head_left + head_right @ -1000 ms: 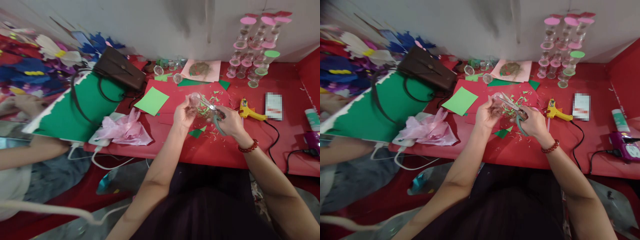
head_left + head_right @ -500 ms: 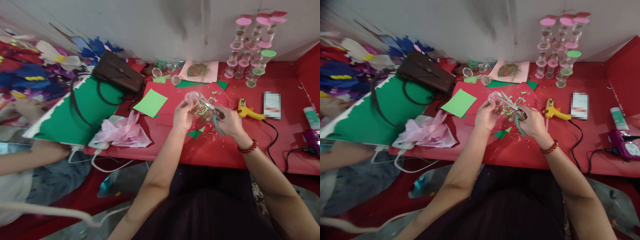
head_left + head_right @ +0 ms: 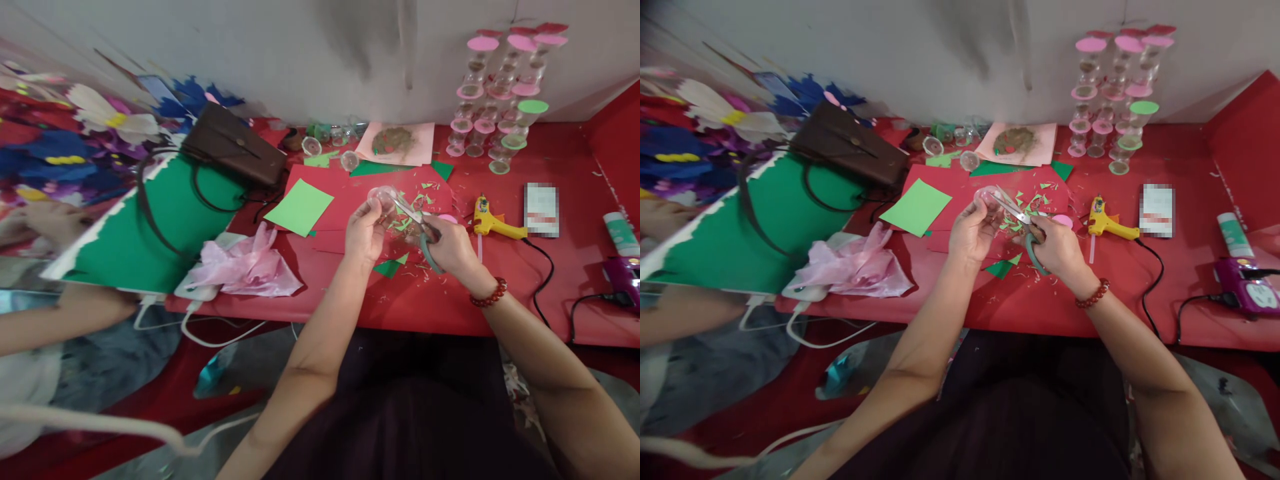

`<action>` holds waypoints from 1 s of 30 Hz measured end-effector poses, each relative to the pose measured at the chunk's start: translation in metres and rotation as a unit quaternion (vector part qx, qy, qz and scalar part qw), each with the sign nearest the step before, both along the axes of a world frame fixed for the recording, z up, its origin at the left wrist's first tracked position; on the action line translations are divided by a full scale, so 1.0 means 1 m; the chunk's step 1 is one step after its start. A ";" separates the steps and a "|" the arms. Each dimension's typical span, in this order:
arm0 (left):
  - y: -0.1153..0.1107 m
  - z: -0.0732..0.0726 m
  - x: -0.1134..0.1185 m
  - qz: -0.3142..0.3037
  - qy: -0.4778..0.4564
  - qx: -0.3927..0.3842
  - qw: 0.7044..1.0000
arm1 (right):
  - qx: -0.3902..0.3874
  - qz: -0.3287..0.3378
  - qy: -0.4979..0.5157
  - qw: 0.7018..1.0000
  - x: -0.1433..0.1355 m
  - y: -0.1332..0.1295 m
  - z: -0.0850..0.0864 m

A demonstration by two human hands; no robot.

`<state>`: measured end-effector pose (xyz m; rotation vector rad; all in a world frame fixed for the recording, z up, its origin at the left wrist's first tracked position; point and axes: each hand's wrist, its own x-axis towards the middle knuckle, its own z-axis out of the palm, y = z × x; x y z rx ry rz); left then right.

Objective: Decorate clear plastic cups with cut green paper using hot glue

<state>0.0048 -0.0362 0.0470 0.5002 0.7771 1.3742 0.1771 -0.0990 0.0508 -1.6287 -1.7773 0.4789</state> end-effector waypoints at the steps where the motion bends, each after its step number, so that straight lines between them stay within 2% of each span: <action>1: 0.000 0.000 0.000 -0.001 0.002 0.000 1.000 | -0.006 0.000 -0.006 1.000 0.000 0.000 0.000; 7: 0.002 -0.002 -0.001 0.017 0.011 -0.013 1.000 | -0.010 -0.020 -0.031 0.999 0.006 0.000 0.003; 11: 0.004 -0.004 -0.001 0.021 -0.001 -0.018 1.000 | 0.017 -0.048 -0.050 0.997 0.006 -0.001 0.006; 17: 0.003 0.001 -0.002 0.016 -0.022 -0.040 0.999 | 0.037 -0.020 -0.030 0.999 0.005 -0.002 0.004; 22: 0.002 0.004 -0.004 -0.001 -0.020 -0.047 0.999 | -0.004 0.002 0.015 1.000 0.006 0.000 0.004; 30: 0.002 0.005 -0.002 0.009 -0.008 -0.043 0.999 | -0.024 -0.002 0.003 1.000 0.011 0.002 0.004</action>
